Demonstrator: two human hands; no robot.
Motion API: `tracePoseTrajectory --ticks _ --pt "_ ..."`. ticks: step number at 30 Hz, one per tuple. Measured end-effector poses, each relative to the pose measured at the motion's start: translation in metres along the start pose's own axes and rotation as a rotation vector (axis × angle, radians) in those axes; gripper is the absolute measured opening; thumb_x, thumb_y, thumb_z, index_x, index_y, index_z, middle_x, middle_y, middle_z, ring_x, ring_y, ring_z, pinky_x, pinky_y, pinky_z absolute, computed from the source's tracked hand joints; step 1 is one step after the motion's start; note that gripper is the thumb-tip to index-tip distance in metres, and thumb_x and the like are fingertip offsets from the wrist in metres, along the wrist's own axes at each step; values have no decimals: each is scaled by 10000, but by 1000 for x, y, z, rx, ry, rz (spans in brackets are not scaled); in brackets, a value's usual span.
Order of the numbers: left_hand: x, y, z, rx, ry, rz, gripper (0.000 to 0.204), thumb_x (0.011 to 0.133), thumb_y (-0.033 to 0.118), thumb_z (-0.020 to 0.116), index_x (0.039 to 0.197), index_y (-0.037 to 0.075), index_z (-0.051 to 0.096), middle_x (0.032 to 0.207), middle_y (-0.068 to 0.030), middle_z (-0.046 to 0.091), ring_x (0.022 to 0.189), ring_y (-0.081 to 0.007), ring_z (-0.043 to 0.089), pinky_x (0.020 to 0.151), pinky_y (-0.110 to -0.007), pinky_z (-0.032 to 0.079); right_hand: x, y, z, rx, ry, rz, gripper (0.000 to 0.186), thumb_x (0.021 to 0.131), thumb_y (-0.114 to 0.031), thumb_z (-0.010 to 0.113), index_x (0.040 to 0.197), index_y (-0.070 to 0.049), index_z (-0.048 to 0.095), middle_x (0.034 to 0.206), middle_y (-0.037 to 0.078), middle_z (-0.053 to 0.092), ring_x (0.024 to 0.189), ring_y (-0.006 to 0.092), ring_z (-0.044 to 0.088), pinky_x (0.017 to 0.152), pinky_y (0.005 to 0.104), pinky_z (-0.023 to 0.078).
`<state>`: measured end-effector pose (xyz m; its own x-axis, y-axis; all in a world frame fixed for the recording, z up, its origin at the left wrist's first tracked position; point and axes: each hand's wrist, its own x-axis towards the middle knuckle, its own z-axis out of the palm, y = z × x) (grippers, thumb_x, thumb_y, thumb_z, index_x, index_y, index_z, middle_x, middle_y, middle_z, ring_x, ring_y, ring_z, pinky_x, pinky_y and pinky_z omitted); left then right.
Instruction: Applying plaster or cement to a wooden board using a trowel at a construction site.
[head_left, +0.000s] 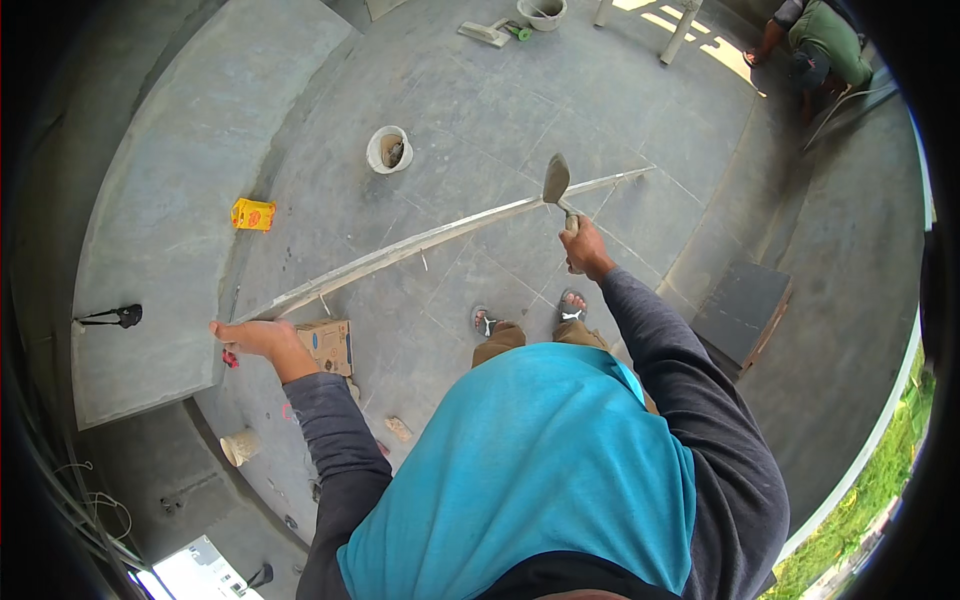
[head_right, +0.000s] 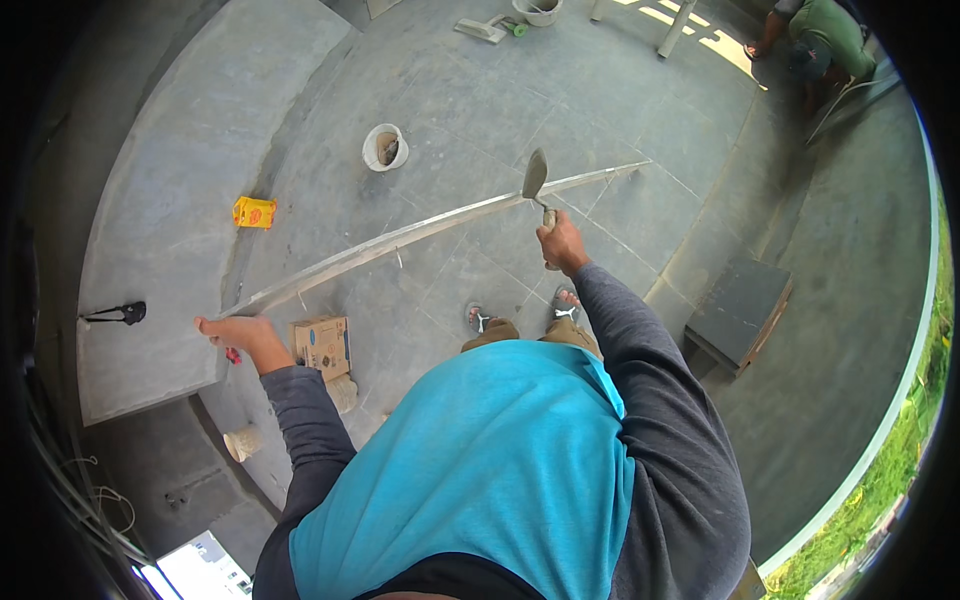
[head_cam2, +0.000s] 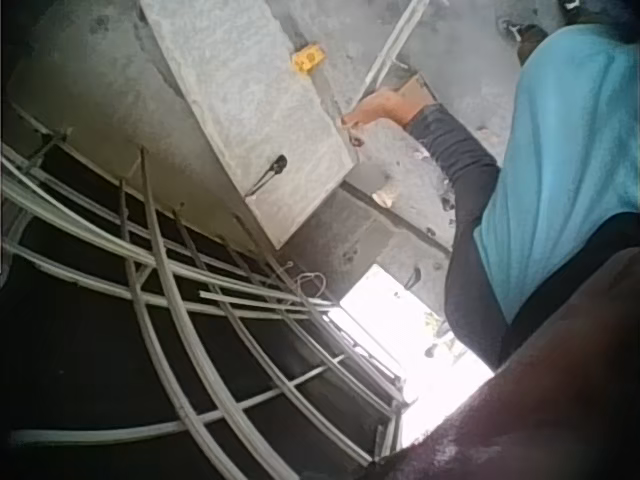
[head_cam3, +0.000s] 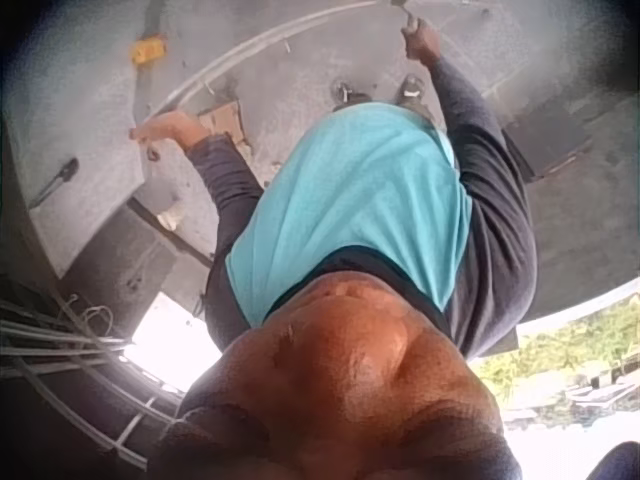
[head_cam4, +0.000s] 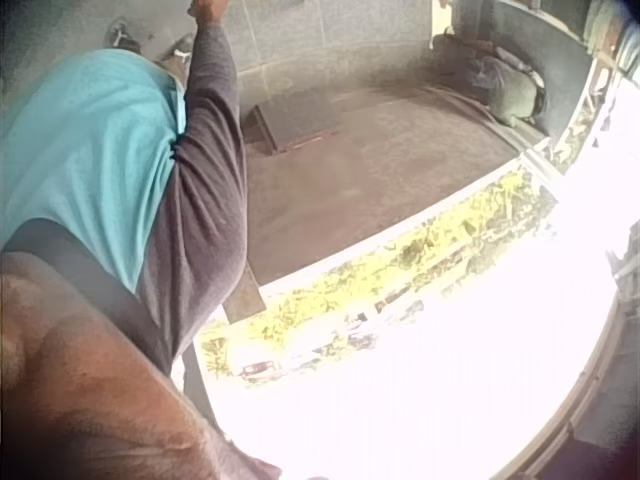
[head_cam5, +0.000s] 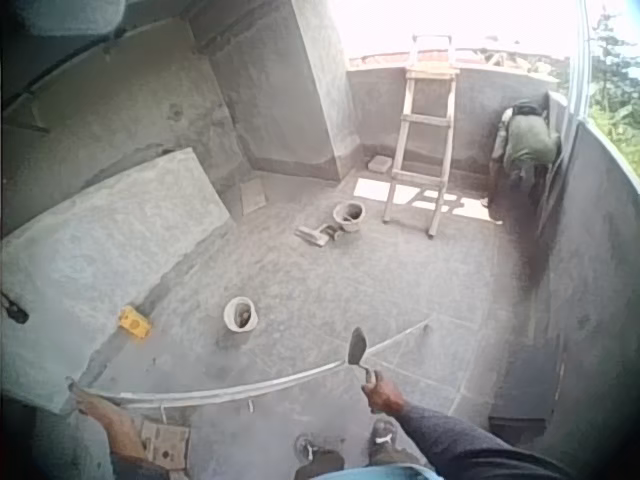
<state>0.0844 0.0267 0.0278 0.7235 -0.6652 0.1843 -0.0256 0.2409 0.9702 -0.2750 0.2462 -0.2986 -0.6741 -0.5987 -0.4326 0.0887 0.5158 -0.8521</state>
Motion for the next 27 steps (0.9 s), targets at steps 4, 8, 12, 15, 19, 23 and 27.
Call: tracePoseTrajectory --ticks 4,8,12,15,19,23,27 --pt "1 1 -3 4 6 -7 906 863 552 537 1467 -50 231 1493 -225 292 1354 -363 355 1121 -464 313 -18 -32 -3 5 -112 128 510 891 -203 589 1343 -22 437 967 222 660 699 321 693 485 435 559" --pt "-2 3 0 18 8 -26 925 856 550 547 1464 -66 219 1490 -240 288 1351 -368 357 1119 -467 313 -20 -44 -13 13 -194 162 521 887 -204 588 1347 -20 428 1032 248 657 760 353 704 494 435 582" --pt "0 -1 -3 22 20 -13 929 861 551 543 1460 -76 209 1486 -246 288 1345 -368 360 1120 -469 312 -3 -4 3 -37 -32 14 516 884 -208 587 1345 -29 438 1025 241 654 749 349 701 517 431 604" --pt "4 -3 -5 52 29 -13 931 864 557 541 1464 -69 201 1490 -243 282 1349 -367 358 1119 -469 313 -23 -45 -3 -46 -157 139 531 882 -205 574 1360 -30 423 1038 246 653 756 359 701 530 436 609" --pt "3 -3 -6 31 10 -7 912 877 547 533 1461 -71 201 1490 -245 282 1352 -366 350 1123 -469 307 -26 -43 -5 -47 -97 91 537 879 -200 565 1370 -34 422 1036 246 653 750 352 702 515 429 605" --pt "2 -2 -8 27 32 -12 876 888 531 530 1448 -69 224 1475 -243 299 1352 -365 349 1127 -470 302 -30 -42 -4 -25 -124 121 542 880 -202 563 1373 -30 417 1022 258 653 725 352 701 514 430 603" --pt "4 -4 -9 43 20 -3 873 884 534 534 1443 -66 234 1471 -241 303 1352 -366 350 1126 -468 306 -32 -45 -5 -44 -128 68 544 879 -197 556 1372 -21 409 1011 263 655 706 354 699 520 433 603"
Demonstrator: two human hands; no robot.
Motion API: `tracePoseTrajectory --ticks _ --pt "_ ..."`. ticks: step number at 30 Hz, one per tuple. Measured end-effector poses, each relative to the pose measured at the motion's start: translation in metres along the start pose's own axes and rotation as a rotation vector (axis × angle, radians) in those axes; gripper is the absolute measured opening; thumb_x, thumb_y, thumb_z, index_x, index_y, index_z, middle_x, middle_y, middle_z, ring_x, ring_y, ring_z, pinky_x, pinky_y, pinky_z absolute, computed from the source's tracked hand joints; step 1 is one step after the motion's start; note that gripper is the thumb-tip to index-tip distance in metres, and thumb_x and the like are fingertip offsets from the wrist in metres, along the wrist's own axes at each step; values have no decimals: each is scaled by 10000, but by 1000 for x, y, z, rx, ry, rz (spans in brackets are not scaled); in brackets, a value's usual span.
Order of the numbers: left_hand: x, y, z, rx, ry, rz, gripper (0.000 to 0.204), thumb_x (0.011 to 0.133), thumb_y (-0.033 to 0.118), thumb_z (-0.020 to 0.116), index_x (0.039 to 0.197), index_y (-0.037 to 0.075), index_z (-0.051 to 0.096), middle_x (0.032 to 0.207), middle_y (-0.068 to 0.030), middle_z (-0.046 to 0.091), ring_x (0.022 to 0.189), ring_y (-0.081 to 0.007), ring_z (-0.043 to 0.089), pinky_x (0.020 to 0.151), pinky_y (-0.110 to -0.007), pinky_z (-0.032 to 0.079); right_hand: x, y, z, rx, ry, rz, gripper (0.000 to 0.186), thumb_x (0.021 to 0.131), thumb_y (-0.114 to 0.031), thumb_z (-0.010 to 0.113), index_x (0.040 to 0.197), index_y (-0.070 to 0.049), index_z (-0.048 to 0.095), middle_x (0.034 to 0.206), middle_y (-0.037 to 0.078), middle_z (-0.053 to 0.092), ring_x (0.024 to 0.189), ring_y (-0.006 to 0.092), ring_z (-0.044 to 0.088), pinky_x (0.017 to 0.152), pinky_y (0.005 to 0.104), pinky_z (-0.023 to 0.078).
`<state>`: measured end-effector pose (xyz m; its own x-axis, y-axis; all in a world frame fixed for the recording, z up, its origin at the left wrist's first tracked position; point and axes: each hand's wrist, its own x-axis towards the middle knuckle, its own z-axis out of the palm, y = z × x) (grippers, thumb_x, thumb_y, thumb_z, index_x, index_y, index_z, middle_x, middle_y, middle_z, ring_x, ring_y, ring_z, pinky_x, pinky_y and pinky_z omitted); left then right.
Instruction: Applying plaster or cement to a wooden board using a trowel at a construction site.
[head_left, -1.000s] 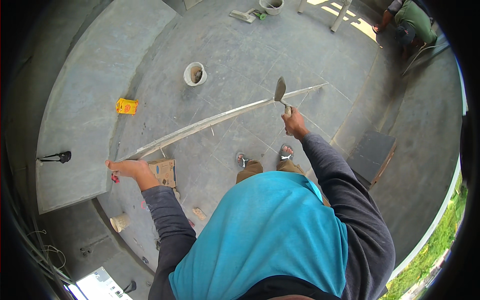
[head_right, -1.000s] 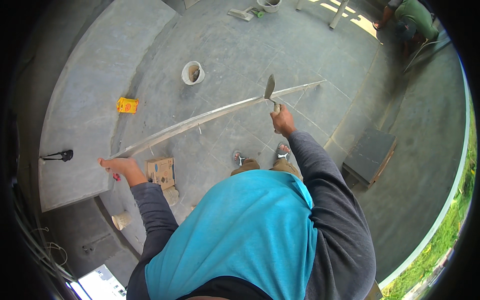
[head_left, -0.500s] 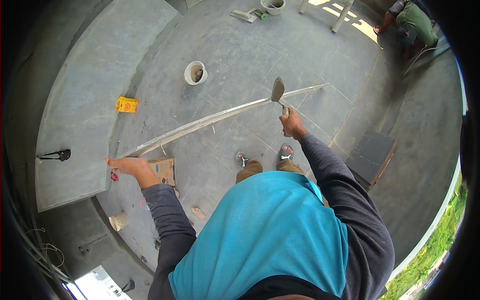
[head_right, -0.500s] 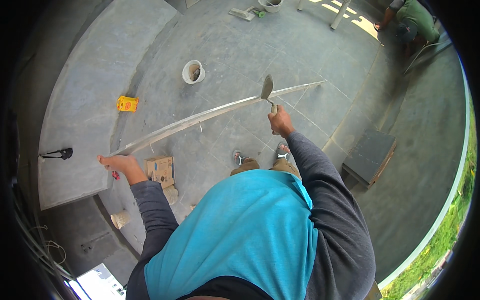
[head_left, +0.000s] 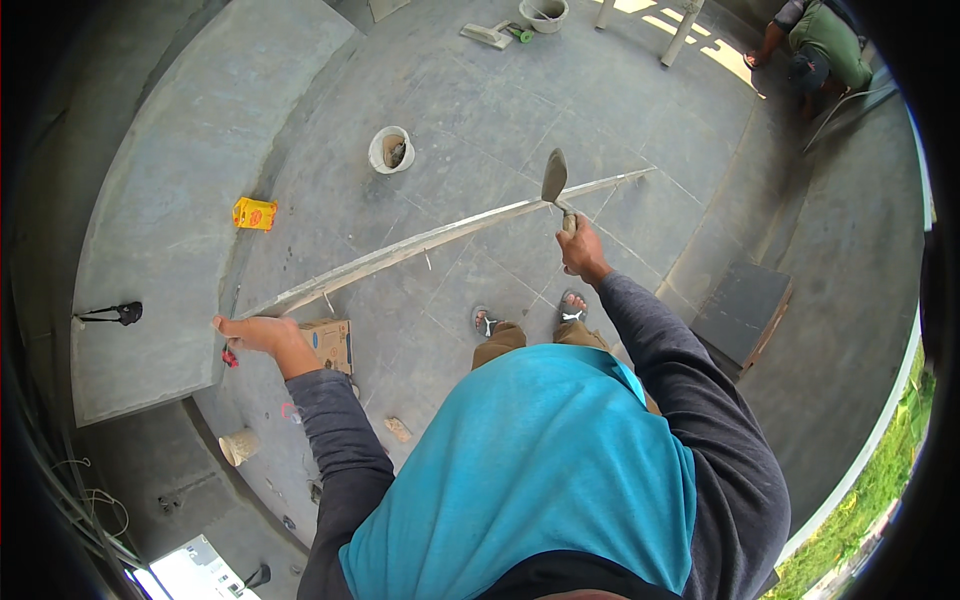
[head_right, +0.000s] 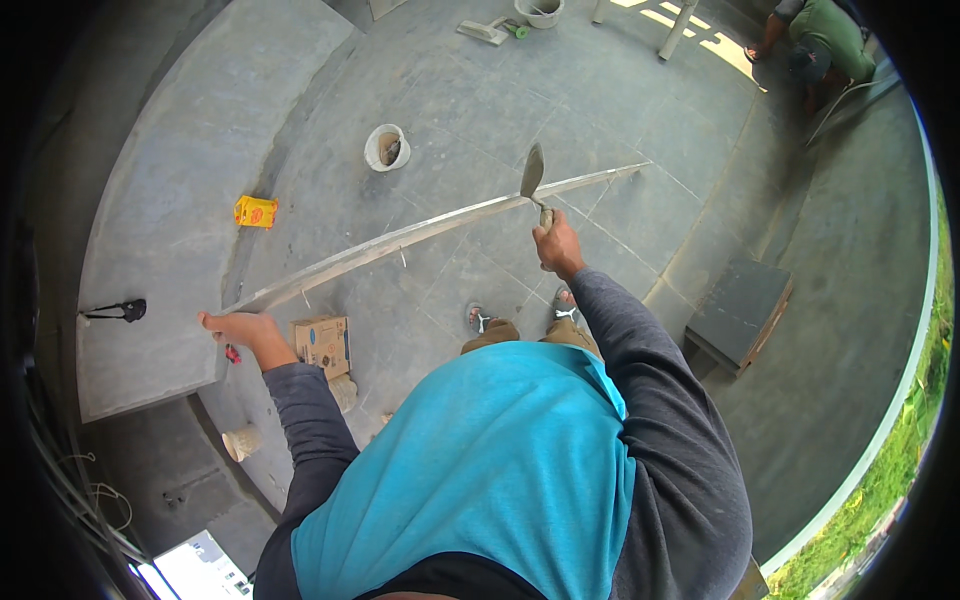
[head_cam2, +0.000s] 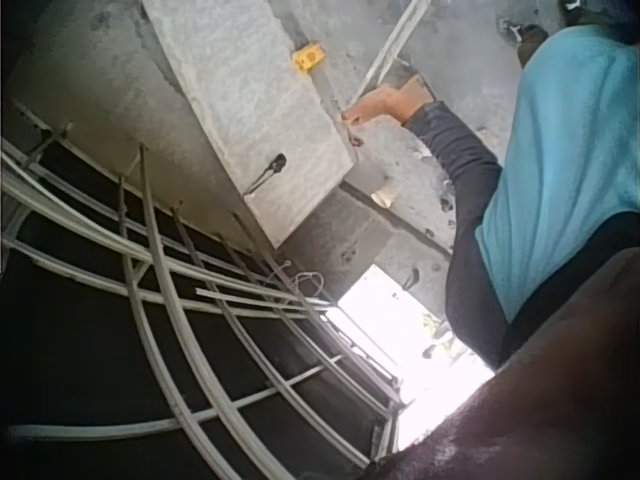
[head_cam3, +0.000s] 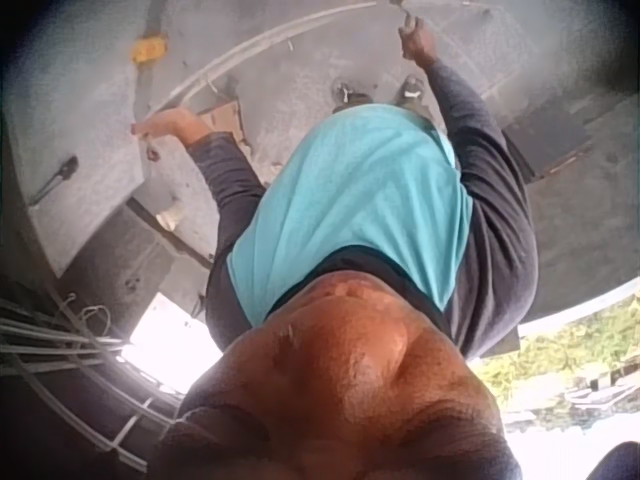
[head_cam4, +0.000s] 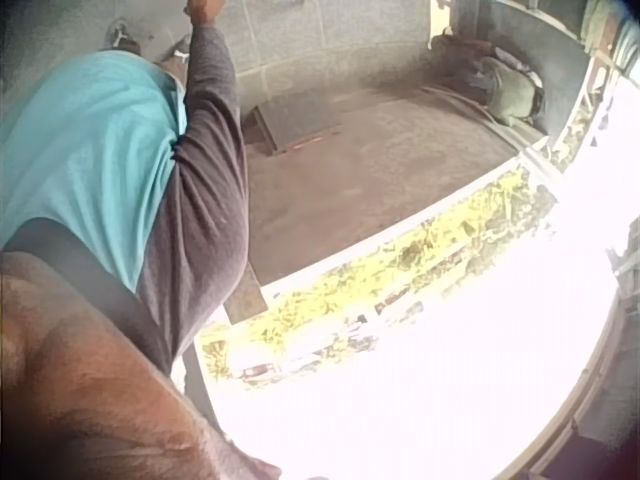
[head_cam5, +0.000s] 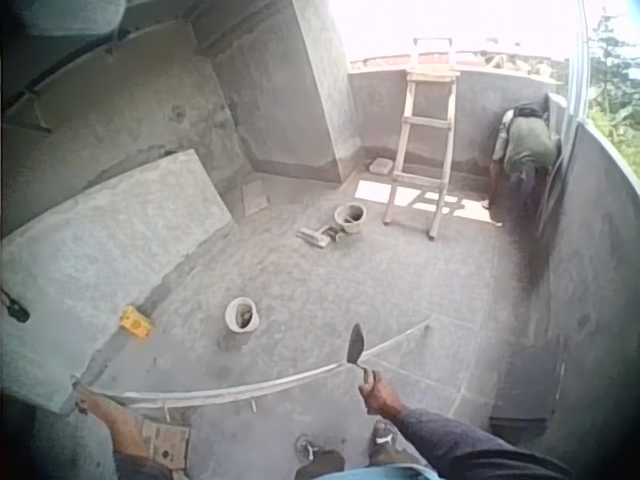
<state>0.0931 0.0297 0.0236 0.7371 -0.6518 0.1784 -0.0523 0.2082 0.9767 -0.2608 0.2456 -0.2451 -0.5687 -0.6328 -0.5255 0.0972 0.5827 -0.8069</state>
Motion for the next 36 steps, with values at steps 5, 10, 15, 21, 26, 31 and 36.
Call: tracePoseTrajectory --ticks 5,10,15,21,26,31,36 --pt "0 -2 -4 12 28 -27 883 876 536 539 1448 -62 229 1465 -237 311 1343 -363 357 1121 -467 315 -6 0 3 -1 7 -18 547 875 -200 554 1372 -24 412 999 266 654 676 360 696 504 419 590" --pt "8 -9 -9 -20 41 -20 837 856 530 575 1398 -45 300 1425 -204 346 1302 -332 389 1098 -455 331 -13 2 2 -229 52 -118 573 875 -221 543 1405 -53 401 1050 275 647 851 406 685 689 466 573" --pt "12 -14 -14 -18 77 -25 792 832 523 614 1340 -30 362 1378 -173 384 1265 -305 413 1075 -441 347 -48 -13 -15 -554 -3 -339 582 904 -223 524 1463 -165 372 1086 256 616 969 438 636 834 501 510" --pt "14 -16 -13 -29 107 -33 792 831 524 614 1338 -33 369 1361 -175 402 1252 -309 423 1069 -445 355 -40 13 -27 -641 -41 -361 520 951 -247 529 1452 -224 390 1041 236 618 913 425 651 793 505 521" --pt "12 -14 -8 -33 104 -31 792 825 530 604 1332 -37 383 1379 -189 389 1253 -324 428 1065 -459 358 -47 5 -35 -673 -106 -444 506 943 -244 539 1430 -191 416 1032 241 632 916 418 651 785 506 520" --pt "22 -19 -8 12 148 -30 770 823 530 603 1317 -29 411 1375 -189 401 1246 -329 426 1059 -465 358 -44 3 -39 -583 -106 -465 506 929 -229 550 1418 -166 432 1008 247 652 932 416 646 802 499 517" --pt "10 -7 -1 -10 115 -38 765 832 530 588 1324 -29 413 1374 -188 407 1249 -333 424 1059 -464 354 -39 5 -38 -582 -74 -366 498 923 -225 555 1404 -160 445 1033 238 653 940 415 645 804 494 518"
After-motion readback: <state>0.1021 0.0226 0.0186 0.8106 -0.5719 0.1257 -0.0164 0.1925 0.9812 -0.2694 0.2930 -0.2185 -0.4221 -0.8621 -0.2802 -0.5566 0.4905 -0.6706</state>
